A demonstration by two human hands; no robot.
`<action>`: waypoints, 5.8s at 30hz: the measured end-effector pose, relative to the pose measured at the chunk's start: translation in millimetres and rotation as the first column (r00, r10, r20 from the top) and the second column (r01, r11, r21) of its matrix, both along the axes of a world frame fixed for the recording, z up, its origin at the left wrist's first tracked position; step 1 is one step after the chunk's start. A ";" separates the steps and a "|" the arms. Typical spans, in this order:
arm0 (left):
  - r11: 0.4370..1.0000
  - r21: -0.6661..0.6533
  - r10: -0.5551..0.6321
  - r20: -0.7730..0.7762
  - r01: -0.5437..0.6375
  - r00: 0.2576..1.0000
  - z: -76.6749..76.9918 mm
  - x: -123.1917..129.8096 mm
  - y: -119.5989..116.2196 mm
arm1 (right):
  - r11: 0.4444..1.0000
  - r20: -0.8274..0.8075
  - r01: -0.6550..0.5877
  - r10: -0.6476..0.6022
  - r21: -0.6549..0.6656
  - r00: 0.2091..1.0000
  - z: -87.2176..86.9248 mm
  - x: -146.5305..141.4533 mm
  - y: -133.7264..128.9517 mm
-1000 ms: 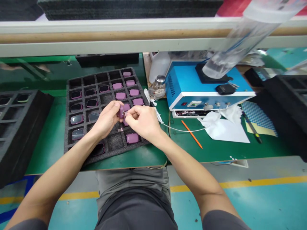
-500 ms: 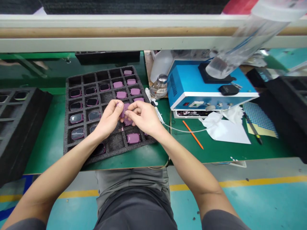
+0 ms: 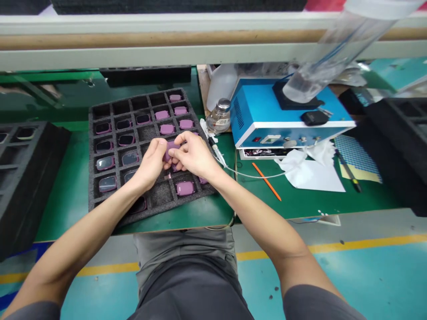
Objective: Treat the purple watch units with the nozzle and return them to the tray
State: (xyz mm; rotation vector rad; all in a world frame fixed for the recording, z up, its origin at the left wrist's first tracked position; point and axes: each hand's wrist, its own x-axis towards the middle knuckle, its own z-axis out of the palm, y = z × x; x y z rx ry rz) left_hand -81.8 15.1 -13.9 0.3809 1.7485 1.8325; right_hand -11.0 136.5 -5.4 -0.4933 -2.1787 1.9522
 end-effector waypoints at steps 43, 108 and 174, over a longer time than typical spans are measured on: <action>0.999 0.046 -0.012 -0.169 0.020 0.986 11.1 4.9 8.3 | 0.933 -0.528 0.348 -0.342 -0.091 0.778 -25.8 42.7 21.5; 0.993 -0.113 -0.024 -0.311 -0.012 0.950 16.2 4.4 7.7 | 0.956 -0.552 0.290 -0.266 -0.045 0.790 -26.3 29.3 28.4; 0.995 -0.100 -0.047 -0.303 0.018 0.952 15.8 2.5 6.3 | 0.964 -0.544 0.258 -0.254 -0.070 0.800 -29.5 28.6 27.3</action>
